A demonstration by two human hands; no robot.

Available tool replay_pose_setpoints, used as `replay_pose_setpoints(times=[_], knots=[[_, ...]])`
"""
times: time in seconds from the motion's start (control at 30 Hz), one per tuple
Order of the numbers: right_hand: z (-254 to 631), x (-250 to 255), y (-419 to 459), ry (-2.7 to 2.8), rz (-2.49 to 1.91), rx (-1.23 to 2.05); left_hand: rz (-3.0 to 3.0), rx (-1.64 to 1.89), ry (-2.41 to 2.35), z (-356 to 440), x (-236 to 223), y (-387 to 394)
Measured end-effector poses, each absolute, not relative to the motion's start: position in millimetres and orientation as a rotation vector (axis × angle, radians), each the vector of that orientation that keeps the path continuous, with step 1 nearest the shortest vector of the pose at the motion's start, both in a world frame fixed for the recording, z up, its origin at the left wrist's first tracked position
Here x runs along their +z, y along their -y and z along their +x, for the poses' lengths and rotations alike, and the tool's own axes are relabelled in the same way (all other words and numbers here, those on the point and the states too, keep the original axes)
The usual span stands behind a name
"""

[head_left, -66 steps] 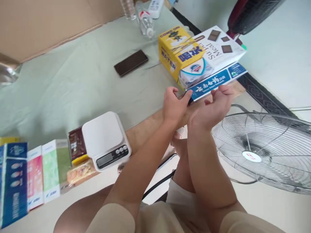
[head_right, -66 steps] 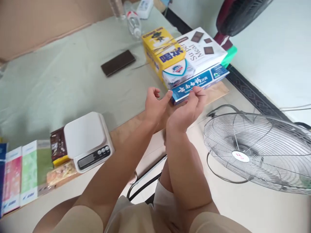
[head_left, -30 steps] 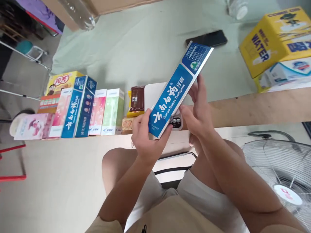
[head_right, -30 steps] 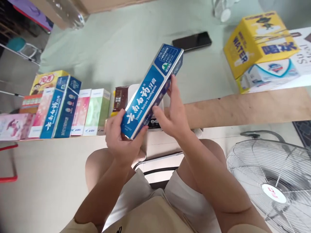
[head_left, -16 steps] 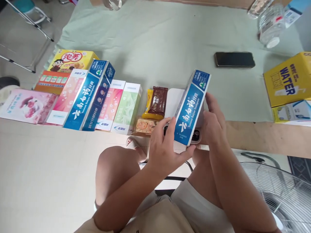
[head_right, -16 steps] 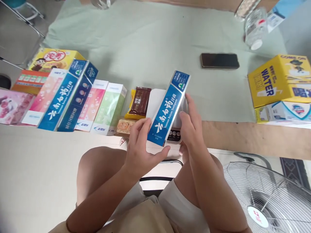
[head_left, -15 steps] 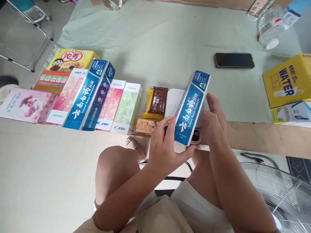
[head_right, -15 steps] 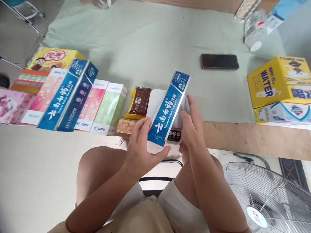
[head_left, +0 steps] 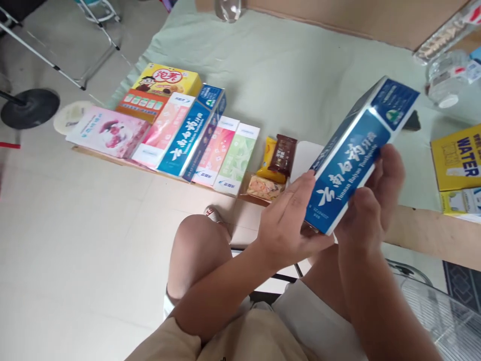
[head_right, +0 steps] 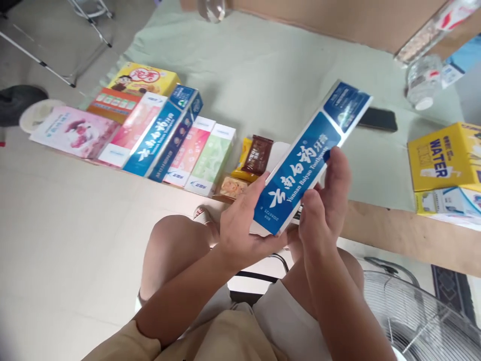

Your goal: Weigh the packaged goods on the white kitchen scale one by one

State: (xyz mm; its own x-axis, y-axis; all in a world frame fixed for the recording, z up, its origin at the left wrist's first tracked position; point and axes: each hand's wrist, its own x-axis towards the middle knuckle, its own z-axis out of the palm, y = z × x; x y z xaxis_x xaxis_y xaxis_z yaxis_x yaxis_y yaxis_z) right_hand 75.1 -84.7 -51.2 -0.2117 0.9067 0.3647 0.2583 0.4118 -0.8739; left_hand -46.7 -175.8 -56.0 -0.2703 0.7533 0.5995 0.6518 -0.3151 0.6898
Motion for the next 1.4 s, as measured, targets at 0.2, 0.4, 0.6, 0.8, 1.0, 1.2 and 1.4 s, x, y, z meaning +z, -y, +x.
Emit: replay_pose_setpoints(times=[0.2,0.4,0.6,0.8,1.0,1.2,1.4], knots=[[3,-18,93,1.584,-1.009,1.165,1.698,1.716,-1.637,-121,-18,203],[-68,-54,91,1.749,-0.948,1.209,1.202,2.374,-1.885,-210,-53,215],[-104,-69,97,1.857,-1.097,1.155,1.208,2.002,-2.260,-239,-88,218],[-101,-46,105,2.400,-1.128,0.600,1.248,1.829,-2.320,-237,-88,214],[-98,-53,101,2.501,-0.985,0.413,1.181,1.853,-2.293,-234,-93,206],[-97,-51,96,2.468,-0.951,0.419,1.110,1.936,-2.317,-232,-97,201],[-35,-26,111,2.111,-0.814,0.454,1.135,2.562,-2.026,-204,-61,209]])
